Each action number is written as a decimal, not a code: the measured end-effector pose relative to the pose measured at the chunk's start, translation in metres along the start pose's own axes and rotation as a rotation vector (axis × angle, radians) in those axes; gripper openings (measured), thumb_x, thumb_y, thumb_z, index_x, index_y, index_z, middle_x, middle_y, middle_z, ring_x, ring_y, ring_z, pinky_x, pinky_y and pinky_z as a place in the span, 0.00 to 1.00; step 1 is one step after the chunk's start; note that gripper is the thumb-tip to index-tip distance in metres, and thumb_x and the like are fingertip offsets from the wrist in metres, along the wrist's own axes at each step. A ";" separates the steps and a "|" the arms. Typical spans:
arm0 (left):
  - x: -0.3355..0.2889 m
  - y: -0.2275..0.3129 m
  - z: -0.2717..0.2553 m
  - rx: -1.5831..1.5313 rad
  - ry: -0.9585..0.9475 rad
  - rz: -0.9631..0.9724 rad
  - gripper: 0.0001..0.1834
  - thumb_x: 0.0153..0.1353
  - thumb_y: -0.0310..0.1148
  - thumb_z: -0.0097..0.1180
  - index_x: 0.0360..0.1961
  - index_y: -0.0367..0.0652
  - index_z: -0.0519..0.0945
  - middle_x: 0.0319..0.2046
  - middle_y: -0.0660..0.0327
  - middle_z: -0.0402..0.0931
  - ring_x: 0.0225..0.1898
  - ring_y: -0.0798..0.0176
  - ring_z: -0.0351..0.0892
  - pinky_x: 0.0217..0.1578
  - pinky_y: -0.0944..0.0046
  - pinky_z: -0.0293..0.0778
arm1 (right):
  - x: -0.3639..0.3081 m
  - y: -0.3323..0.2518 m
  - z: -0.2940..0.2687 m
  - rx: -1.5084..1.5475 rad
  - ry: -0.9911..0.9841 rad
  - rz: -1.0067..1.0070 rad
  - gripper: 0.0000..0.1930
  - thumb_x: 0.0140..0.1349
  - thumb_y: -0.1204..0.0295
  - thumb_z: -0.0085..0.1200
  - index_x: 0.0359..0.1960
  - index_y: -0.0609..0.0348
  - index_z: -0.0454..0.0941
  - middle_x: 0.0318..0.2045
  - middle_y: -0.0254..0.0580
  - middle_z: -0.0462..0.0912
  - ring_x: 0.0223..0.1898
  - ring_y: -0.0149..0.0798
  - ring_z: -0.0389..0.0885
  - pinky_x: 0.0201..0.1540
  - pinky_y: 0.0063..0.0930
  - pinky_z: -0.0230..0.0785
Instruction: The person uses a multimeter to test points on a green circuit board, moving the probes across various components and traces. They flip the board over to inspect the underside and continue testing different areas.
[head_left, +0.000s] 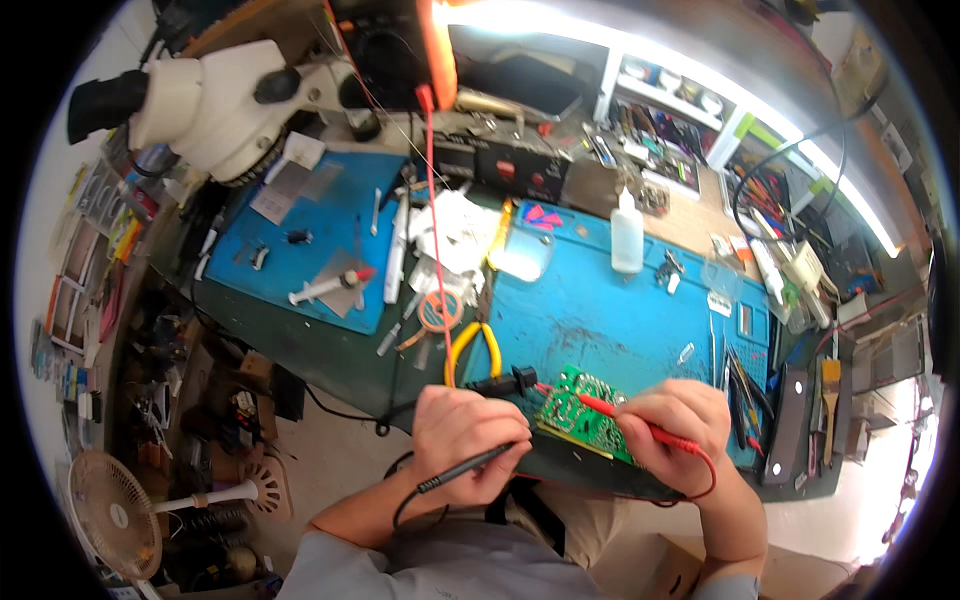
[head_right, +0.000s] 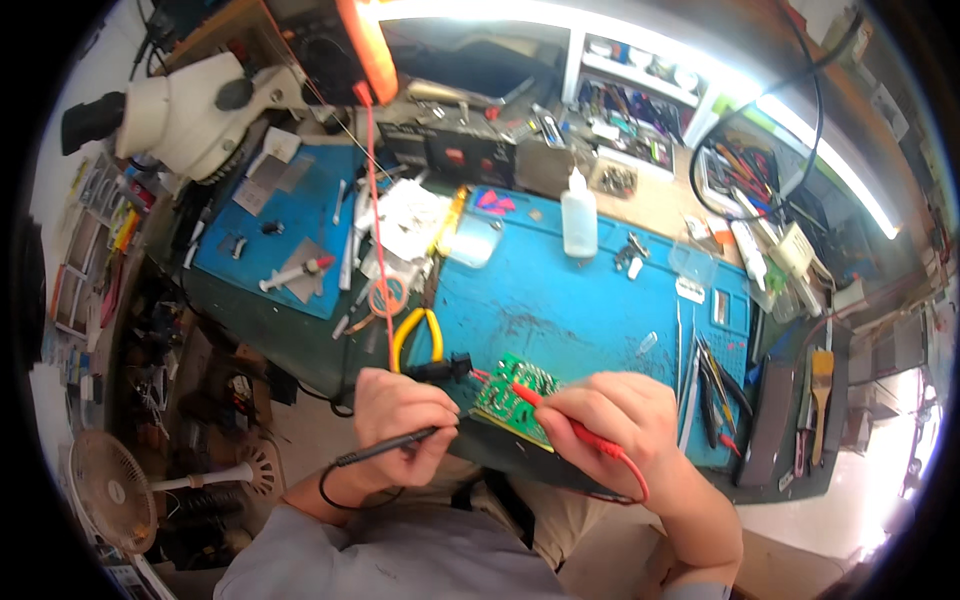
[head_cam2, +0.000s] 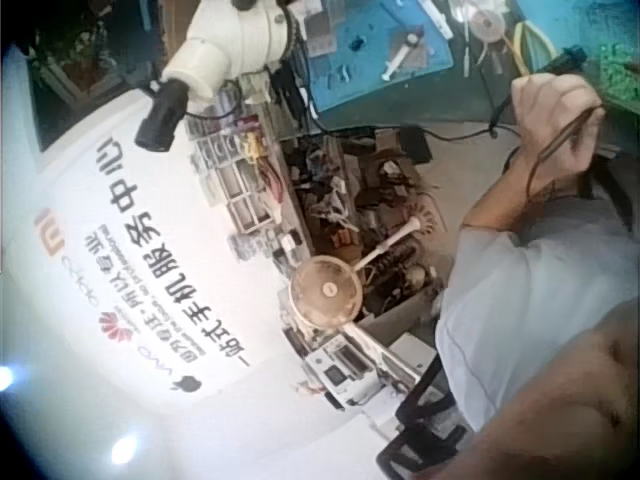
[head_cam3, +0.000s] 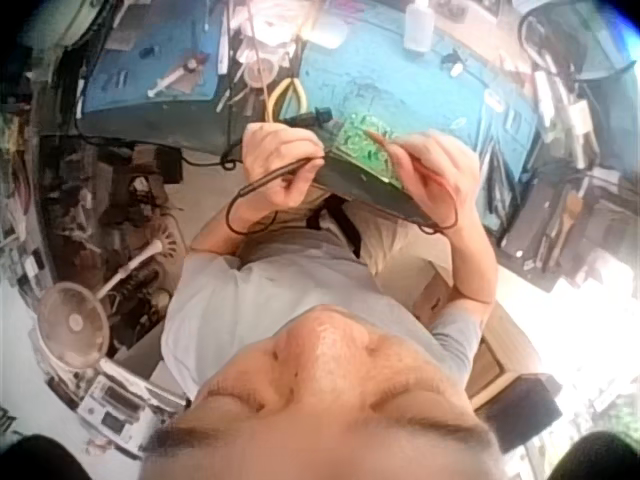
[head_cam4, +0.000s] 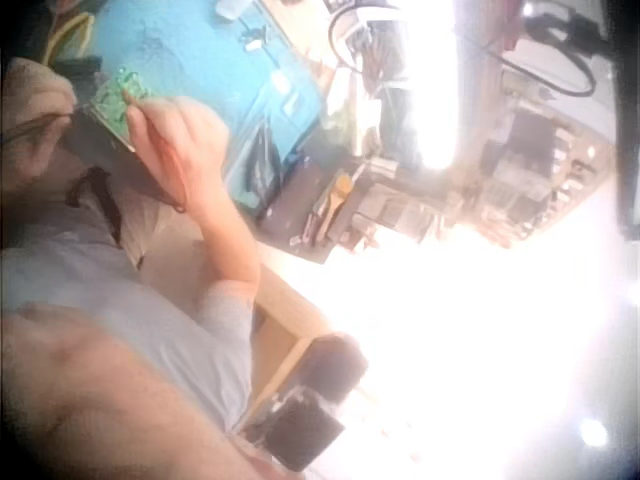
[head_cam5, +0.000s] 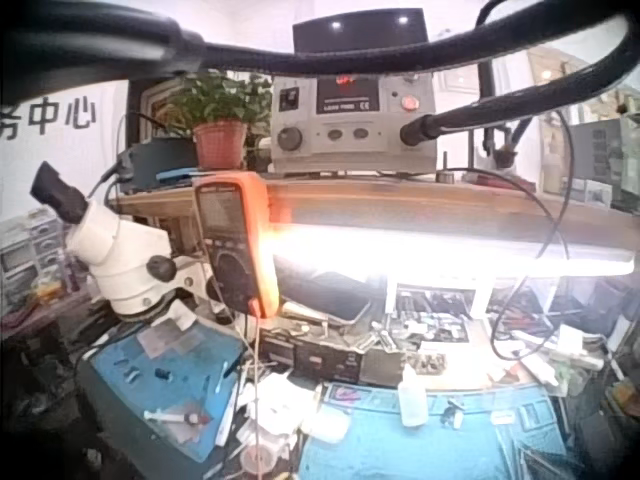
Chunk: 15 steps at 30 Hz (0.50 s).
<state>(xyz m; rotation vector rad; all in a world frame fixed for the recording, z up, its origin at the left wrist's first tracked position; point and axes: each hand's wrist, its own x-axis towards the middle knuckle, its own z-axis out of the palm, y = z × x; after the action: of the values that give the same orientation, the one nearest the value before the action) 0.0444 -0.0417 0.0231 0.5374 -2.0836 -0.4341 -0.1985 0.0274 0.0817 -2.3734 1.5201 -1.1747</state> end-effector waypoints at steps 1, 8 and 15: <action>0.000 0.000 0.001 0.007 -0.005 0.011 0.07 0.54 0.31 0.64 0.34 0.50 0.79 0.33 0.70 0.81 0.31 0.63 0.74 0.38 0.62 0.64 | 0.000 0.000 -0.001 -0.002 -0.007 0.007 0.07 0.50 0.77 0.67 0.30 0.56 0.80 0.23 0.38 0.82 0.20 0.38 0.80 0.23 0.28 0.69; -0.002 -0.001 0.002 0.015 -0.026 0.022 0.05 0.57 0.32 0.62 0.34 0.48 0.78 0.33 0.67 0.80 0.31 0.62 0.72 0.39 0.61 0.64 | -0.002 0.002 0.001 0.027 0.005 0.007 0.07 0.50 0.77 0.67 0.30 0.57 0.81 0.23 0.38 0.81 0.21 0.38 0.80 0.23 0.27 0.70; -0.003 -0.002 0.003 0.023 -0.008 0.012 0.07 0.55 0.33 0.64 0.35 0.51 0.79 0.33 0.72 0.81 0.31 0.65 0.73 0.37 0.63 0.63 | -0.004 0.005 0.005 0.031 0.033 -0.004 0.08 0.50 0.76 0.68 0.30 0.56 0.81 0.23 0.37 0.82 0.22 0.37 0.80 0.23 0.26 0.70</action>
<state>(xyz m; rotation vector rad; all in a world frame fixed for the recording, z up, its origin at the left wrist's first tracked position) 0.0435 -0.0417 0.0185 0.5375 -2.1007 -0.4069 -0.1999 0.0269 0.0743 -2.3499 1.4968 -1.2355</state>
